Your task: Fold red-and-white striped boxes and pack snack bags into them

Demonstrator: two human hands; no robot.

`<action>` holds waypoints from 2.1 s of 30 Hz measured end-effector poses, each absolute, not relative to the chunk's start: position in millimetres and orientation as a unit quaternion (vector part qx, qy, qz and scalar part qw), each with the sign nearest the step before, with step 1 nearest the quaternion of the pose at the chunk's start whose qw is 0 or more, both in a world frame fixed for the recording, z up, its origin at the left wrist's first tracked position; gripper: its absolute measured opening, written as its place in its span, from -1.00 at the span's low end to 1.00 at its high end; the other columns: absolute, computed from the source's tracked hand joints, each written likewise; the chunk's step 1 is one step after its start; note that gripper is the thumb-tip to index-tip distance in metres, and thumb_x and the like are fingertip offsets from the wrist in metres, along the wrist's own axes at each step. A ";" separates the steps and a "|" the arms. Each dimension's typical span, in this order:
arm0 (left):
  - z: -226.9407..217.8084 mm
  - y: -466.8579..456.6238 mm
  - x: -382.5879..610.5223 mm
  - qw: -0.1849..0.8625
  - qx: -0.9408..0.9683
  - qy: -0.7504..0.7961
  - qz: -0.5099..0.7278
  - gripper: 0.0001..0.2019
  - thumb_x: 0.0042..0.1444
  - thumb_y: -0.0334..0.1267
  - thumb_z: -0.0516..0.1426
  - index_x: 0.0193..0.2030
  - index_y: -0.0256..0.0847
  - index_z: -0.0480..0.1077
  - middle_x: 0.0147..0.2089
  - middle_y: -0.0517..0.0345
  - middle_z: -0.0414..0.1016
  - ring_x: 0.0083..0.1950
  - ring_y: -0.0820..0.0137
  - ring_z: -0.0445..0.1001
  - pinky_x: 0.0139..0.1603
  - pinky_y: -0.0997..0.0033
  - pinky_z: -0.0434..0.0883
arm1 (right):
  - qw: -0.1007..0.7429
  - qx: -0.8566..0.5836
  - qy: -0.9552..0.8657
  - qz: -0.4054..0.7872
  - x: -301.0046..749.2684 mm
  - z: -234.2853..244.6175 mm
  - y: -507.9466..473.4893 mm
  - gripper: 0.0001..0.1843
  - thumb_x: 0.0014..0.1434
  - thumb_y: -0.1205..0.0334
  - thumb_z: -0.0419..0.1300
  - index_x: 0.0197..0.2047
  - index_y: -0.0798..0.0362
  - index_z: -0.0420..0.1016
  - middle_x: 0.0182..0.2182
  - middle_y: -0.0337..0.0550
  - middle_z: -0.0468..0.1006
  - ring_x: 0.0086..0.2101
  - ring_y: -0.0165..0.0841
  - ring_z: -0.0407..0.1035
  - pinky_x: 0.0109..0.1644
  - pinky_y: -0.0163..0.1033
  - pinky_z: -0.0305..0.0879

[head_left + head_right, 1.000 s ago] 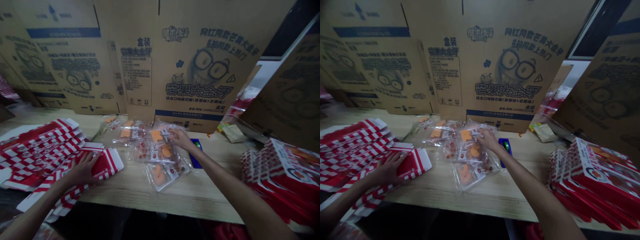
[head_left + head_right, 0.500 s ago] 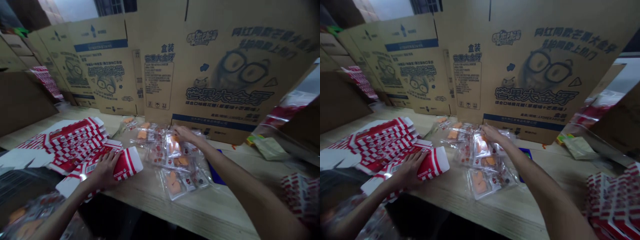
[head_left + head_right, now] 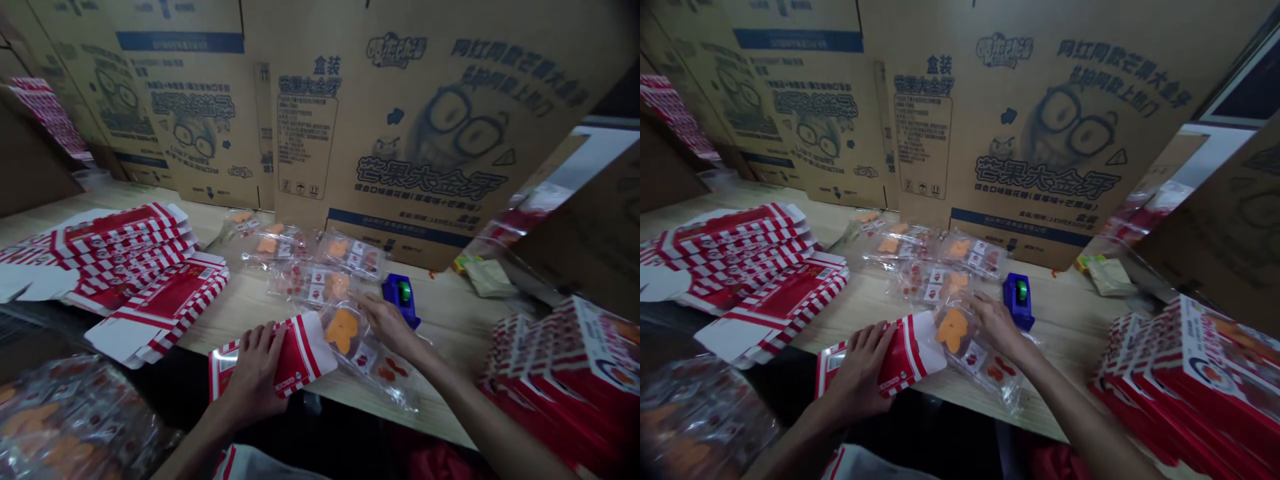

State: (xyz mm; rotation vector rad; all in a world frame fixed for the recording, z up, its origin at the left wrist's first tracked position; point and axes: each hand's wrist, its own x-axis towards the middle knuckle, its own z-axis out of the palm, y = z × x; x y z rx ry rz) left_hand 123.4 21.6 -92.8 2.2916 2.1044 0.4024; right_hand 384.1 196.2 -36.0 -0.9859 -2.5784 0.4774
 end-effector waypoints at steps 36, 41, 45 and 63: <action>-105.8 37.2 160.4 -0.025 0.770 0.622 0.138 -0.04 -0.36 -0.20 0.24 0.30 -0.33 0.10 0.27 -0.39 0.15 0.24 -0.18 0.14 0.22 -0.18 0.06 | 0.324 -0.426 -0.753 0.382 363.9 -108.1 84.0 -0.74 0.20 0.10 0.18 -0.07 -0.07 0.56 0.02 -0.03 0.51 0.03 -0.10 0.33 0.13 0.10 0.24; -83.9 30.8 170.9 -0.071 0.660 0.709 0.236 0.05 -0.27 0.00 0.28 0.35 -0.44 0.00 0.24 -0.46 0.15 0.20 -0.20 0.19 0.14 -0.16 0.18 | 0.553 -0.452 -0.581 0.391 351.0 -106.3 62.8 -0.56 0.03 0.14 0.35 -0.06 -0.04 0.32 0.06 -0.03 0.35 0.07 -0.18 0.31 0.15 0.00 0.27; -81.5 20.9 187.4 -0.008 0.634 0.704 0.319 0.13 -0.20 0.16 0.28 0.40 -0.40 -0.11 0.23 -0.43 0.19 0.22 -0.20 0.21 0.14 -0.21 0.22 | 0.569 -0.436 -0.459 0.524 345.1 -97.7 50.9 -0.56 0.06 0.15 0.35 -0.17 -0.07 0.14 -0.25 -0.23 0.49 -0.31 -0.37 0.47 -0.24 -0.26 0.43; -120.5 14.8 181.7 0.557 0.529 0.455 0.450 -0.61 0.07 -0.19 0.24 0.00 -0.19 0.26 -0.14 0.09 0.47 -0.16 0.35 0.46 -0.12 0.40 0.42 | 0.444 -0.469 -0.626 0.438 402.9 -130.5 48.1 -0.85 0.21 0.15 0.17 -0.19 0.02 0.40 -0.30 -0.19 0.48 -0.27 -0.35 0.38 -0.17 -0.31 0.32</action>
